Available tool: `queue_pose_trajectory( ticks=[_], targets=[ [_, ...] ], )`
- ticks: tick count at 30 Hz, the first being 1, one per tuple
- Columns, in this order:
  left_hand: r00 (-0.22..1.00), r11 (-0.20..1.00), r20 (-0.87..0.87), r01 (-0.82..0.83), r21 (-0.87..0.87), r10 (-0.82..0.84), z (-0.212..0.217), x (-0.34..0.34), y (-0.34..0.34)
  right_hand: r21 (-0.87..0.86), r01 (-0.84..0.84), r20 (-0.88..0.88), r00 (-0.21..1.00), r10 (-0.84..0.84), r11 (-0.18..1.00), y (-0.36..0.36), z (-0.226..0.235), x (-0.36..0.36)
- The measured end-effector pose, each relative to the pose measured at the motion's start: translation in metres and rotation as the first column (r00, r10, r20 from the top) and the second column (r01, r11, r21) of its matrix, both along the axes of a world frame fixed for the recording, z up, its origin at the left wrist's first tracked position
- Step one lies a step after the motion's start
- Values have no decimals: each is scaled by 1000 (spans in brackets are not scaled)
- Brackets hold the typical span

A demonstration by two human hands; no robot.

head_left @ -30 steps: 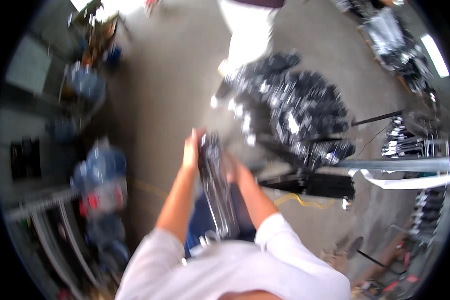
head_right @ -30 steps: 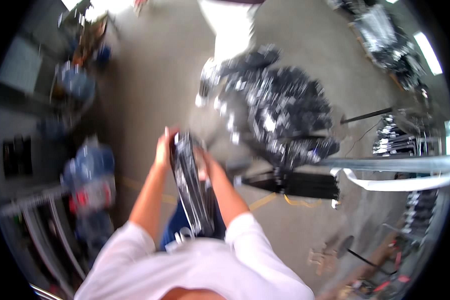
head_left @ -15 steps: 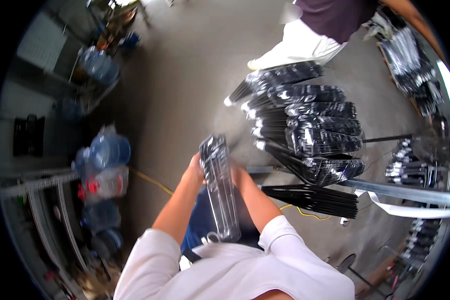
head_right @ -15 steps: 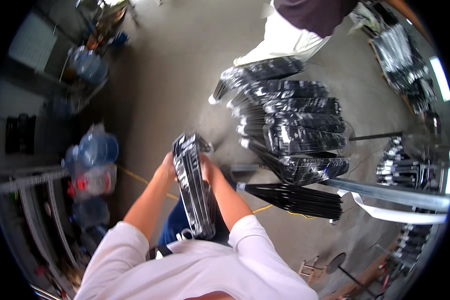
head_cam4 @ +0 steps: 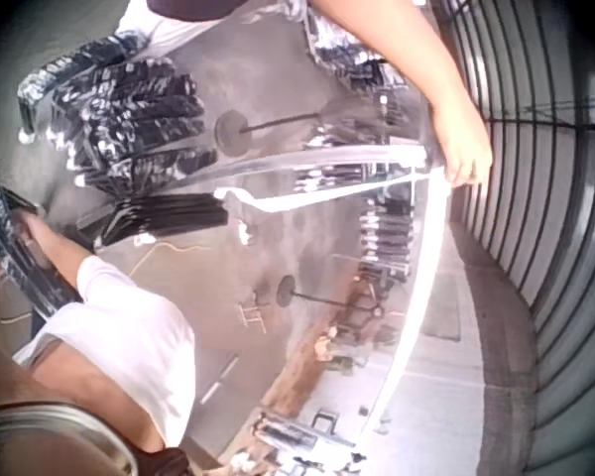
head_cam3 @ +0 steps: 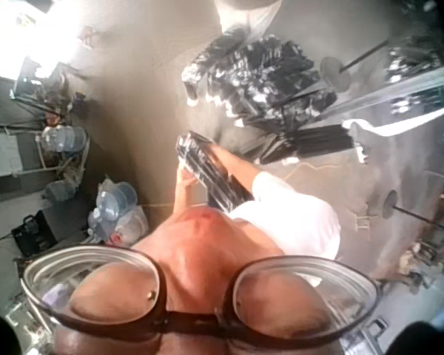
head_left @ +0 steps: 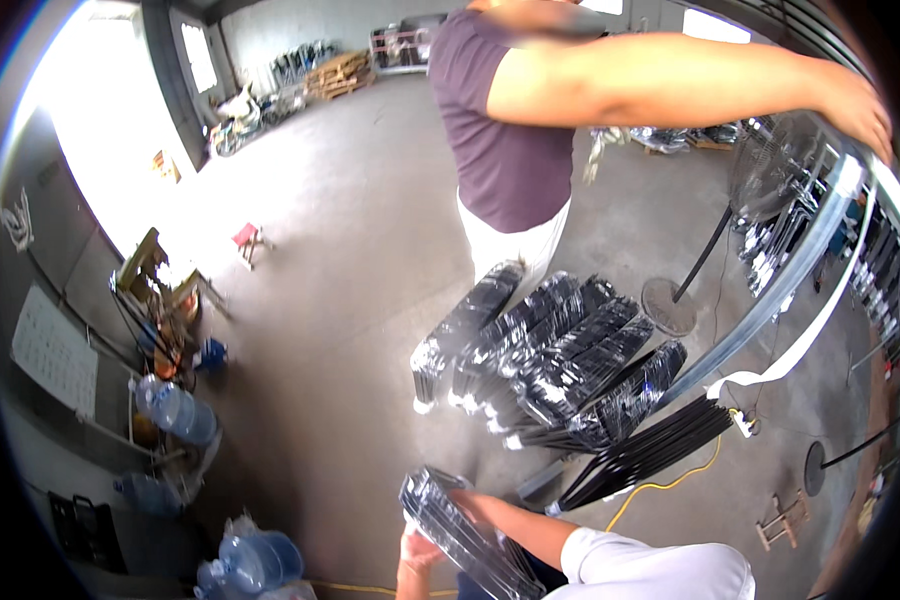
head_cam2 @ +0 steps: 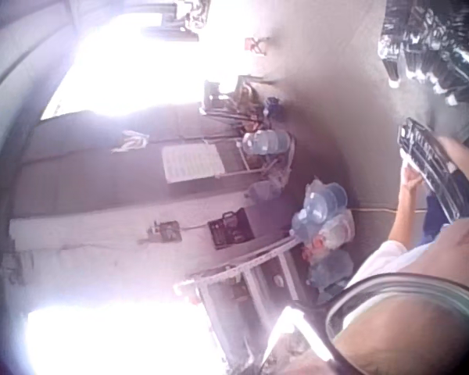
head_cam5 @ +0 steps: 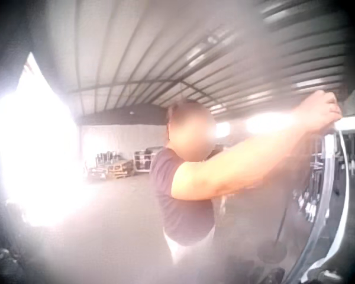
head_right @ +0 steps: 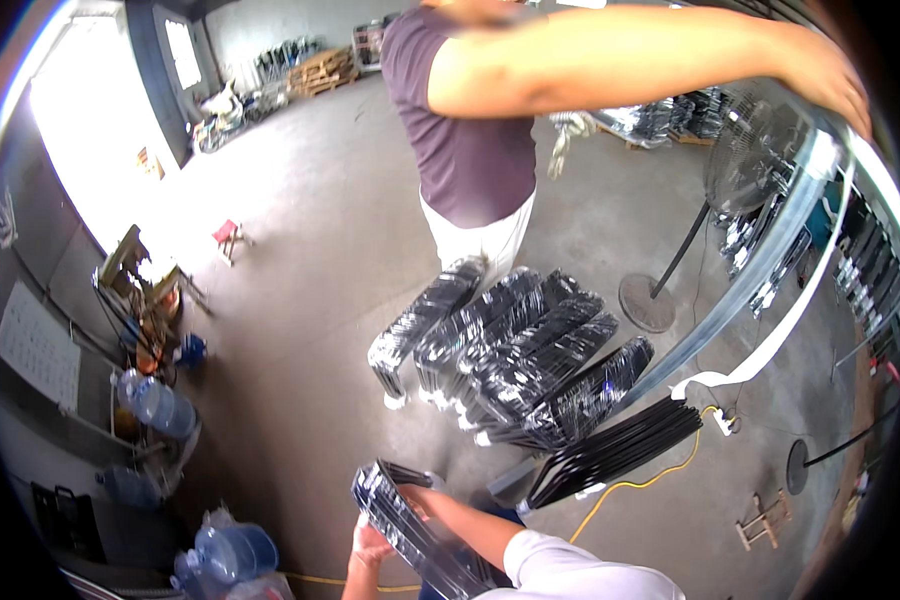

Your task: The person wraps bundles of black metal rods with clear plastic film. They pull the film from a roll, wrap it around the bundle, and tear it off by hand. The wrapped bundles are stacked on the floor.

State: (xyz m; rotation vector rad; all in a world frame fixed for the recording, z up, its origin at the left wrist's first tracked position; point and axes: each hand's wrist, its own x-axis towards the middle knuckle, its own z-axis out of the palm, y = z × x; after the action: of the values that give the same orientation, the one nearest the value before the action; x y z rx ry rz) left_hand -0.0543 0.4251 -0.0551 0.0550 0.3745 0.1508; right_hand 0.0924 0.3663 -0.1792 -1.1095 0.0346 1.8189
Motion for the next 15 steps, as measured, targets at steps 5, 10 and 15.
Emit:
queue_pose_trajectory(
  ticks=[5,10,15],
  targets=[
    [968,974,-139,-219,-55,210,-4,-14,1,445,91,895,-69,-440,891,69,176,-5],
    [939,950,-142,-308,56,313,8,-16,1,-517,-695,835,-538,115,500,97,168,-43],
    [893,904,-144,-414,104,426,-31,-47,45,-401,-680,836,-545,-58,613,98,147,-53]
  ],
)
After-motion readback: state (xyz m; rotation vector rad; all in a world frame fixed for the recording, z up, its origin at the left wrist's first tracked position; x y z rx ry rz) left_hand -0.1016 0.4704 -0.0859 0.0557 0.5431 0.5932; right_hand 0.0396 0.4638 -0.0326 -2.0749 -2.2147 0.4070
